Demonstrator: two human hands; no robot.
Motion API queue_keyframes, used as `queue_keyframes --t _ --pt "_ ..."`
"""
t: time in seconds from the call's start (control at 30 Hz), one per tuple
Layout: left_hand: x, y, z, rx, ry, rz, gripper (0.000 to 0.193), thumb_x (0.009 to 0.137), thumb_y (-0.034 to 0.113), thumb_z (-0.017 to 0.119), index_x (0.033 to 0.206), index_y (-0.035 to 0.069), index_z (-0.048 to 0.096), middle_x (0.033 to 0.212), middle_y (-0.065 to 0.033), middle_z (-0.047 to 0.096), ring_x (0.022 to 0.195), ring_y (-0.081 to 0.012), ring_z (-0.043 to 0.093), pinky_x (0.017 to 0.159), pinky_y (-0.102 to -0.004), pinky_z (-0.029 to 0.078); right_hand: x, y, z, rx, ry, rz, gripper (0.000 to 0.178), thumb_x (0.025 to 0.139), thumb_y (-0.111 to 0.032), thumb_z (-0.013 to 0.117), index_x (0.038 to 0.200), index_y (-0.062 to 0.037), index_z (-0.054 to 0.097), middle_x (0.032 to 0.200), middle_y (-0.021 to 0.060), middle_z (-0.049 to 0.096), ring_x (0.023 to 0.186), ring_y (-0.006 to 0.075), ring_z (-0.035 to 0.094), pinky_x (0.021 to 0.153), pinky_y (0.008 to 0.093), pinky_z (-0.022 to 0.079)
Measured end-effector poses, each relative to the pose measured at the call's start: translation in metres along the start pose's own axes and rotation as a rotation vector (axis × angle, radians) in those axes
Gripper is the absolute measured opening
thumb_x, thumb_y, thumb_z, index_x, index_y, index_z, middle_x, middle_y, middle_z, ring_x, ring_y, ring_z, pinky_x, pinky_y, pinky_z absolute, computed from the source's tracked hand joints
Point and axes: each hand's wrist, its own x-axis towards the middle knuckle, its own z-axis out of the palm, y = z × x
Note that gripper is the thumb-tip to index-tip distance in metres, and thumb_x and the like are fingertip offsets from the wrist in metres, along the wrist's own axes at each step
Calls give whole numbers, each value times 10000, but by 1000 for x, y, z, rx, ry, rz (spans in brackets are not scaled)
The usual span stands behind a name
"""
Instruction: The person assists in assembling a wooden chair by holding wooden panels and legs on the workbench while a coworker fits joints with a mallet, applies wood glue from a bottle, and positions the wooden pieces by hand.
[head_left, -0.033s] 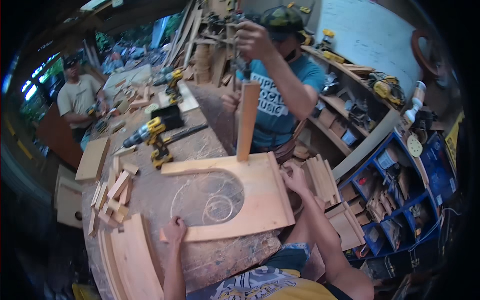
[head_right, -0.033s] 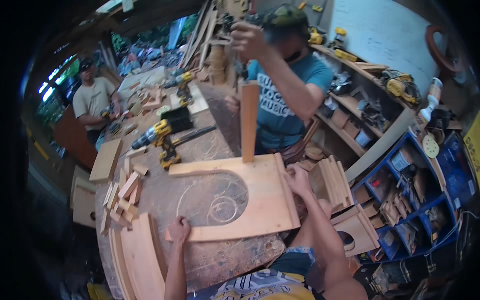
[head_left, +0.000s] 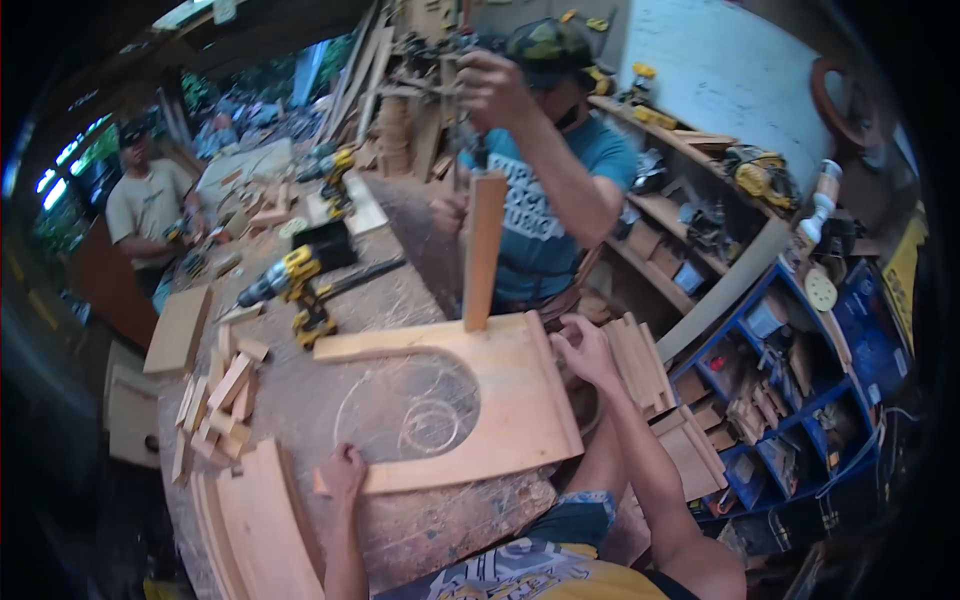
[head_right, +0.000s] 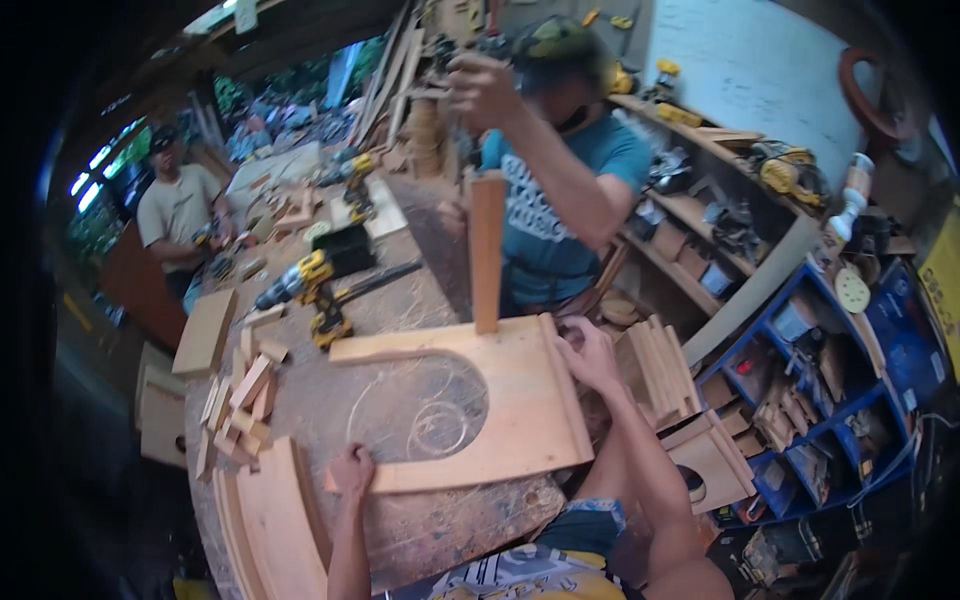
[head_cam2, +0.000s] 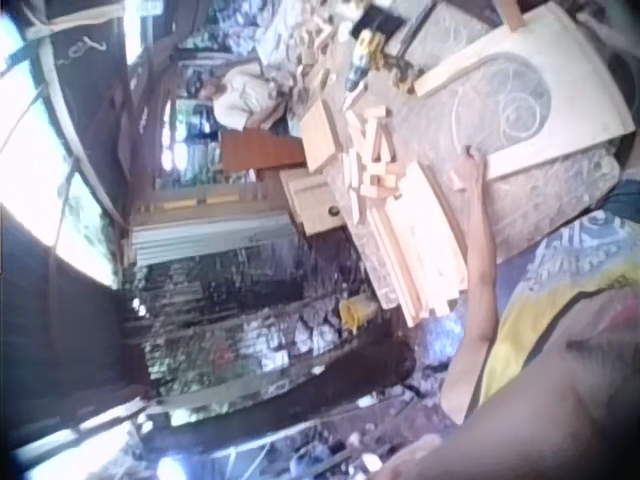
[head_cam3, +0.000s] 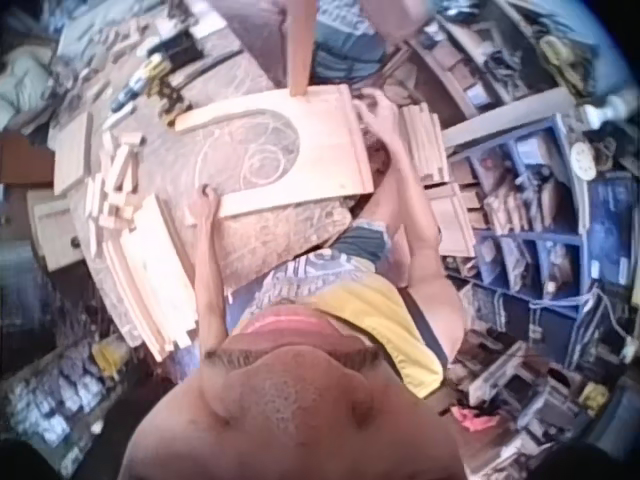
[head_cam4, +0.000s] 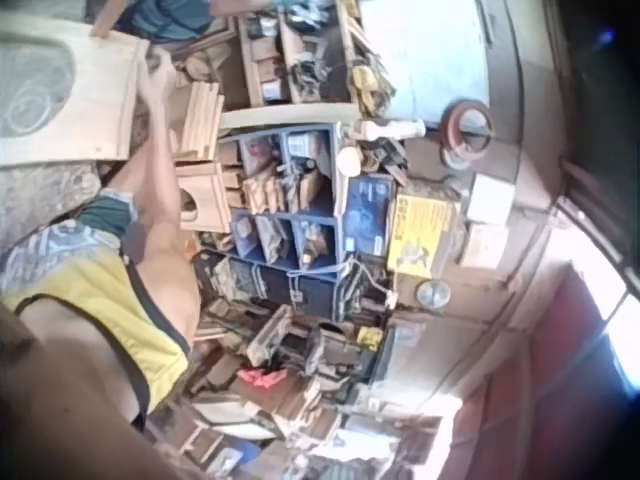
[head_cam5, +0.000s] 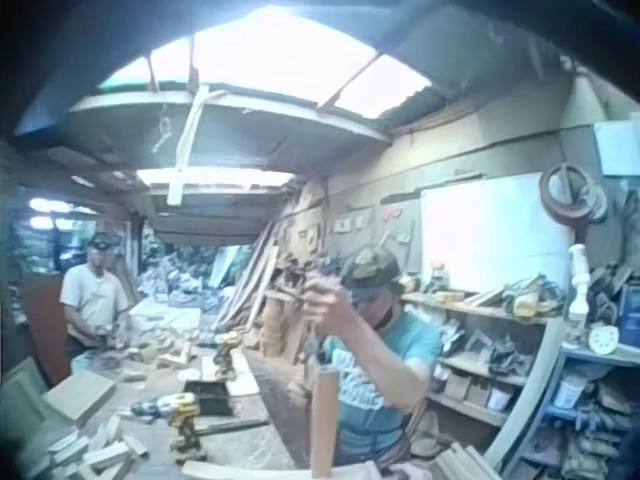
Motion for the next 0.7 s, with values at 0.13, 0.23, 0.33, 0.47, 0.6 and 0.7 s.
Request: queue_keyframes --t 0.13,0.23,0.33,0.47,0.6,0.7 --pt "-11 -31 12 -109 204 87 233 828 163 586 962 56 743 831 -210 714 768 -371 698 721 -439 554 62 -158 -109 71 442 -494 721 869 -86 686 1504 9 358 1060 119 659 955 187 642 819 290 525" --pt "-8 -25 16 -78 170 84 212 827 173 583 916 65 742 781 -210 703 727 -379 693 697 -451 552 100 -261 -207 208 648 -669 786 929 -60 614 1545 67 143 1043 125 689 934 147 652 813 271 529" --pt "-7 -21 19 -73 174 41 205 816 175 590 882 65 749 733 -209 690 706 -386 689 678 -465 541 117 -325 -266 348 672 -811 800 961 -52 593 1539 87 59 971 140 715 888 146 685 719 261 546" --pt "-1 -3 15 1 92 30 208 828 203 584 891 87 744 734 -204 694 691 -376 692 672 -468 546 108 -348 -246 278 732 -1067 742 946 -43 608 1518 84 153 965 155 714 894 168 690 689 264 547" --pt "3 -24 5 -31 82 52 212 830 218 588 886 86 745 736 -200 695 676 -367 692 665 -466 551 95 -300 -148 283 674 -844 367 945 -46 590 1295 51 542 1118 114 650 895 123 614 768 242 482" --pt "5 -26 6 -40 106 40 201 836 222 591 871 92 740 740 -188 697 678 -366 691 662 -466 555 84 -222 -76 48 579 -869 132 864 16 595 990 22 635 893 128 638 813 233 619 758 333 494"
